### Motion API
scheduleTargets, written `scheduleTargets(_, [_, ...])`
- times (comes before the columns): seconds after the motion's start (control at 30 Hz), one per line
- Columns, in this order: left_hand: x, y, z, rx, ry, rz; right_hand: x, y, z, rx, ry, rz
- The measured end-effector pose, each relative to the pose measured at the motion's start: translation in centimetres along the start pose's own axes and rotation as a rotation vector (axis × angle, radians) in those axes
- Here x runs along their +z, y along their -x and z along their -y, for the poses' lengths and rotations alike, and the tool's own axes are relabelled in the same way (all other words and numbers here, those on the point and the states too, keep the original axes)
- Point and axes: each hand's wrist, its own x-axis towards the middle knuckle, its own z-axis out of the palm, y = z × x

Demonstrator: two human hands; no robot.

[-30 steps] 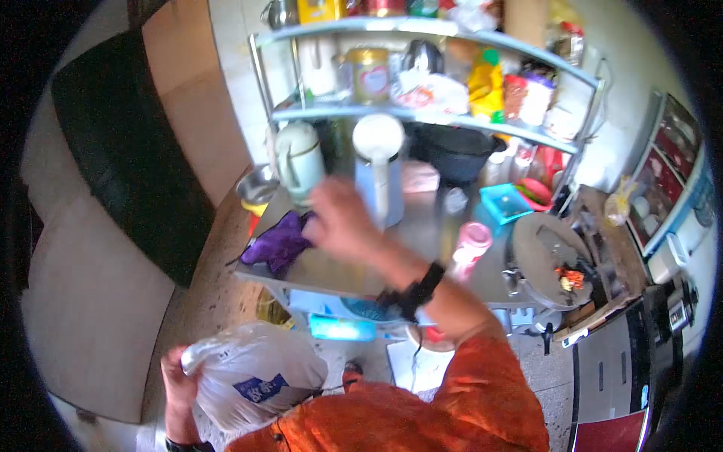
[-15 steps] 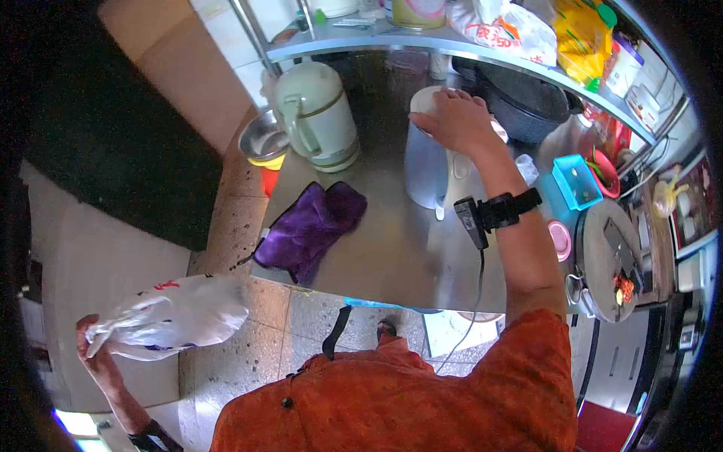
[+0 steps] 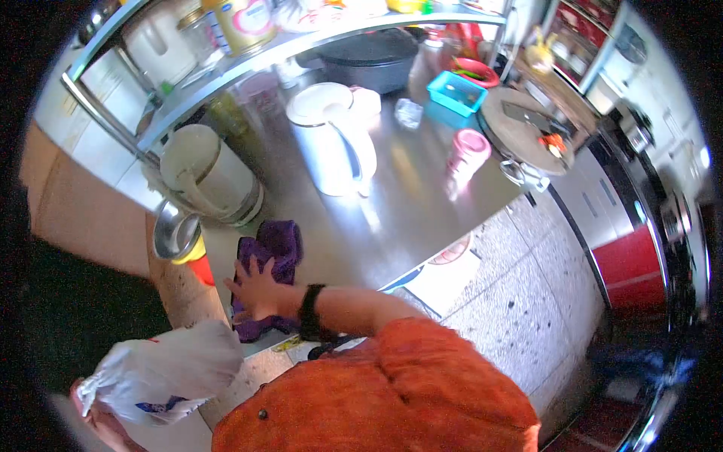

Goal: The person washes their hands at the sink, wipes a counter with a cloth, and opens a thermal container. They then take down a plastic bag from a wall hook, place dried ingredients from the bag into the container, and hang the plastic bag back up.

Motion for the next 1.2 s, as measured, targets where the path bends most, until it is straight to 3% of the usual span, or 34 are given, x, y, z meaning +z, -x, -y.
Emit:
scheduleTargets(0.03, [0.1, -1.2, 1.2, 0.118, 0.081, 0.156, 1.5, -0.4, 0.6, 0.034, 0.003, -0.015])
scheduleTargets(0.13, [4.1, -2.4, -1.4, 0.153, 0.011, 0.363, 4.7, -0.7, 1.0, 0.103, 0.225, -0.031])
scheduleTargets(0.27, [5.5, -5.3, 0.2, 0.204, -0.048, 0.39, 4.9, 4.7, -2.5, 0.046, 0.198, -0.163])
scheduleTargets(0.33, [6.1, -5.9, 0.3, 0.306, 0.091, 0.461, 2.7, 8.5, -4.4, 0.184, 0.202, -0.134])
scheduleTargets(0.5, [6.2, -7.4, 2.6, 0.263, 0.115, 0.433, -2.4, 15.0, -10.8, 0.427, 0.307, -0.187])
scheduleTargets(0.67, [8.8, -5.4, -1.0, 0.227, 0.118, 0.428, -5.8, 14.0, -16.7, 0.606, 0.289, -0.224])
scheduleTargets(0.93, [10.5, -4.1, -4.1, 0.175, 0.193, 0.539, -6.5, 14.1, -22.4, 0.464, 0.365, -0.341])
scheduleTargets(1.03, [12.7, -3.5, -5.4, 0.159, 0.137, 0.585, -6.9, 14.3, -23.9, 0.313, 0.424, -0.54])
scheduleTargets(1.17, [16.1, -2.0, -8.3, 0.119, 0.191, 0.632, -9.1, 13.4, -19.7, 0.423, 0.523, -0.535])
scheduleTargets(1.2, [16.7, -1.6, -9.8, 0.028, 0.177, 0.63, -9.6, 12.9, -17.9, 0.371, 0.421, -0.611])
